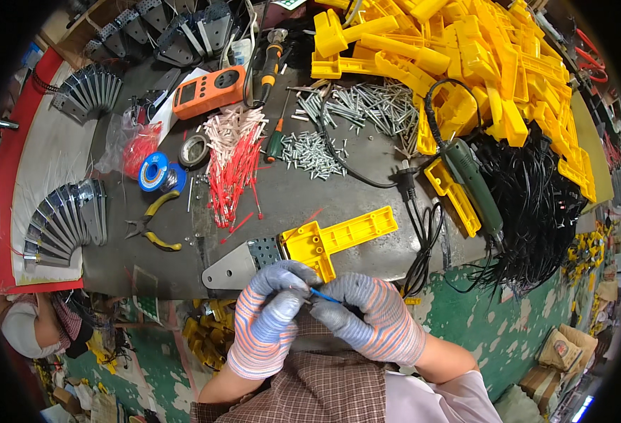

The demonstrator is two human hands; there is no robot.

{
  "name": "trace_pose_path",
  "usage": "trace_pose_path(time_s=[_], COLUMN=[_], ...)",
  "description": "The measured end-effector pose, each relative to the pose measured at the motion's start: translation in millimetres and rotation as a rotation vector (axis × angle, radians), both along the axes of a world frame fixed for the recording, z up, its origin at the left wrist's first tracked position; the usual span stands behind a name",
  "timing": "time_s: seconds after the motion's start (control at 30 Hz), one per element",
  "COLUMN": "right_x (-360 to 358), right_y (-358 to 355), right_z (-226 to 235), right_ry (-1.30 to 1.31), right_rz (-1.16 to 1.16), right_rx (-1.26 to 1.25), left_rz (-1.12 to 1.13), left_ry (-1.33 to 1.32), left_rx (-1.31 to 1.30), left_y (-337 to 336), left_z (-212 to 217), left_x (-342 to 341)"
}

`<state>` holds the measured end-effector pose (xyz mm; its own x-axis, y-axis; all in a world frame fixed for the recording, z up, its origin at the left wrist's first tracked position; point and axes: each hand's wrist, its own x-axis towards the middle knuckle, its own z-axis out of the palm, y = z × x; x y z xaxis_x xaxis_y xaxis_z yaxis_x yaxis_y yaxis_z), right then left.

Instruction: The person assembles internal wiring, a metal heating element, and a circuit board into a yellow plastic handheld housing, securing components with screws. This is done using an electric drill, a soldering iron, and pliers.

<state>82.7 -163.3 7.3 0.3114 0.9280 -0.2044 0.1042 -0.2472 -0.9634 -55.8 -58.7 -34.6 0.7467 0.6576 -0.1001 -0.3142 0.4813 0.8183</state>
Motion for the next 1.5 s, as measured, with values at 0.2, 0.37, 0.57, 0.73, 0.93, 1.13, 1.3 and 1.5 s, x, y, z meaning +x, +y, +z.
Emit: trace_pose_path(time_s=[0.2, 0.37, 0.57, 0.73, 0.93, 1.13, 1.3, 1.5], right_x=[13.3, 18.2, 20.4, 36.0, 33.9, 45.1, 42.5, 31.4], right_y=[-13.4, -5.8, -0.8, 4.5, 35.1, 35.3, 32.2, 29.9], right_z=[-9.0, -9.7, -9.3, -3.0, 2.5, -9.6, -15.6, -12.4], right_ry=[-0.023, 0.191, 0.226, -0.032, 0.175, 0.291, 0.307, 0.005], right_rz=[-0.267, -0.282, -0.401, -0.204, -0.144, -0.090, -0.151, -0.180], right_rx=[0.001, 0.060, 0.130, 0.126, 0.015, -0.009, 0.031, -0.005], left_rz=[0.421, 0.084, 0.023, 0.056, -0.230, -0.307, -0.107, 0.065], left_ry=[0.582, 0.825, 0.861, 0.287, 0.102, 0.120, 0.186, 0.253], left_rx=[0.915, 1.379, 1.368, 0.074, -0.541, -0.598, -0.175, 0.101], left_y=[80.0, 117.4, 120.6, 70.5, 57.0, 43.1, 28.5, 10.3], left_z=[-18.4, -30.6, -18.4, 23.1, 11.3, 16.8, 15.7, 14.4], left_x=[-31.4, -30.9, -27.7, -7.0, 19.1, 29.3, 30.5, 35.2])
